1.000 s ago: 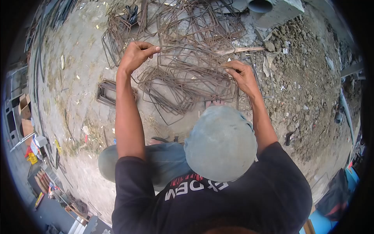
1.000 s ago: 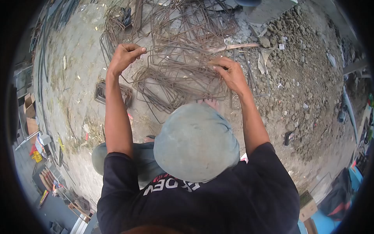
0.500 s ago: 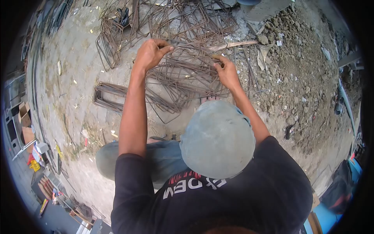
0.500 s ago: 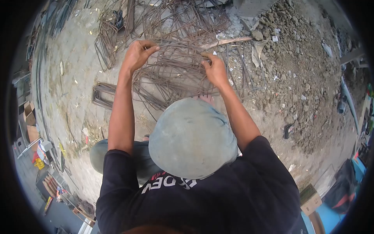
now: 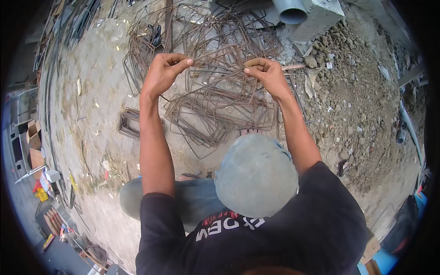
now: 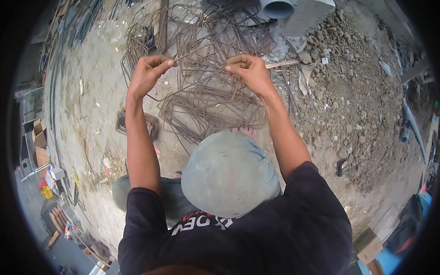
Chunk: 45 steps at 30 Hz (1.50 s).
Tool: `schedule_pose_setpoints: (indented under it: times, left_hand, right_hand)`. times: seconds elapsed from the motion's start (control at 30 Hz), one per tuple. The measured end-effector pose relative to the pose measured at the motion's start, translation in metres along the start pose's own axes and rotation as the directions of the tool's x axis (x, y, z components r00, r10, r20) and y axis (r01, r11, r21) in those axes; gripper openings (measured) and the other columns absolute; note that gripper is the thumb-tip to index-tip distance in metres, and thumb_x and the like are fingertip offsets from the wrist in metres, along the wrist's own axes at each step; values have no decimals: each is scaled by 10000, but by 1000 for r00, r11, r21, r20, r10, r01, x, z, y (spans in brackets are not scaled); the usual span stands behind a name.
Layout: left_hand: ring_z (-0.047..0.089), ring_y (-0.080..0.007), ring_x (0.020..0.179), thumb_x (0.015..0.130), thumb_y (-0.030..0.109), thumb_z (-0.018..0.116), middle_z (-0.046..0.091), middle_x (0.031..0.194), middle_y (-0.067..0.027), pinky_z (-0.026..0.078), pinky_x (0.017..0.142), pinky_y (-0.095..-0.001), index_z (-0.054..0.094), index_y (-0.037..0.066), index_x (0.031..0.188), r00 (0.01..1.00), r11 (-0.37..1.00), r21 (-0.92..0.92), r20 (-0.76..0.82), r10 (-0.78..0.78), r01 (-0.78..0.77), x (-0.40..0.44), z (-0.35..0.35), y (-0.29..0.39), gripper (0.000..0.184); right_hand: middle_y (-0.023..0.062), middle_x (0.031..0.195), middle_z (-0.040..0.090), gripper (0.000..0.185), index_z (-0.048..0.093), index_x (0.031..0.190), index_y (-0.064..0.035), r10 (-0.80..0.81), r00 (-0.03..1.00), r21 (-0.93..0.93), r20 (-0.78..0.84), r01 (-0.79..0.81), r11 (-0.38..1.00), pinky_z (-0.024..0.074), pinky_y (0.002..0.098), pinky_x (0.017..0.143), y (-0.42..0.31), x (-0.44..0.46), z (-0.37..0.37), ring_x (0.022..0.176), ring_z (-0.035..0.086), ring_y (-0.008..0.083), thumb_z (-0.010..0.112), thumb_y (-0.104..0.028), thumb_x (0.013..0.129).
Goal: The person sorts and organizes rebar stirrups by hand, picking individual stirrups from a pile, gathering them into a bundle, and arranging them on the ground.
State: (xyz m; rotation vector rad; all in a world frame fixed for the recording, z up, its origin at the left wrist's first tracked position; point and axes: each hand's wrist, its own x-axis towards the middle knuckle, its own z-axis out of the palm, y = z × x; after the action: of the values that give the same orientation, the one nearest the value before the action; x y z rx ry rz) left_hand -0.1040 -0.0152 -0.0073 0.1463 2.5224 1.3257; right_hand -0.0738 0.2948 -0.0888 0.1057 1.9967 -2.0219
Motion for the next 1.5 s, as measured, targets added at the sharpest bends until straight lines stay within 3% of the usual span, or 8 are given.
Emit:
schedule_pose_setpoints:
  times: [0.57,0.7,0.87,1.07,1.2,1.33,1.43,1.5]
  left_hand:
    - [396,-20,570,895,289,778,577,675,51,235,497,-211,766,14,909,971,889,-454,233,56,57,-5,-5,-27,276]
    - [377,-18,554,927,260,745,580,690,28,224,479,-202,753,13,935,966,744,-665,226,123,61,4,26,-38,247]
    - [321,-36,524,1008,306,648,495,727,31,210,453,-193,677,36,1043,985,301,-954,56,166,3,15,46,-26,274]
    - [316,-33,519,1022,286,631,484,757,25,215,430,-186,660,42,1082,985,386,-922,-44,-165,23,16,36,-18,253]
    - [336,-35,511,1011,275,652,514,775,16,216,414,-187,654,36,1142,966,302,-944,52,-252,130,21,65,-47,273]
    - [357,-39,524,1012,278,650,519,774,12,225,414,-185,642,36,1147,937,301,-926,126,-325,229,17,109,-24,277]
    - [367,-41,540,1027,299,623,510,774,15,237,416,-184,633,38,1139,925,425,-867,98,-368,261,10,121,5,285]
    - [372,-43,544,1040,300,598,505,769,16,245,419,-185,628,38,1136,915,358,-876,193,-353,323,11,123,-2,281]
  right_hand:
    - [43,967,726,209,722,1109,14,-36,982,278,186,-17,961,530,254,750,-3,-8,-6,817,647,97,704,-108,940]
    - [32,967,718,187,728,1091,1,20,967,348,254,-111,931,516,219,723,-5,-14,26,803,635,73,715,-90,928]
    - [7,913,689,208,720,1119,-11,101,984,452,-148,-23,892,506,250,766,31,5,60,828,613,98,709,-104,933]
    - [181,1234,589,382,649,1224,18,-585,668,-662,-459,183,727,473,442,953,42,1,-3,1099,588,293,652,-261,964]
    - [246,1401,512,756,434,1461,43,-349,901,-419,-258,222,881,394,482,1106,4,-44,39,1326,486,388,638,-483,958]
    - [235,1440,494,1043,131,1582,72,113,994,46,5,-113,993,537,352,895,46,-26,70,1255,557,268,685,-529,935]
    - [212,1392,548,1043,108,1573,99,168,984,164,64,-176,971,539,321,839,43,-40,56,1194,599,256,706,-474,940]
    - [157,1300,643,717,443,1473,24,4,996,-86,-88,-12,996,537,346,808,59,-43,27,1107,646,235,726,-360,938]
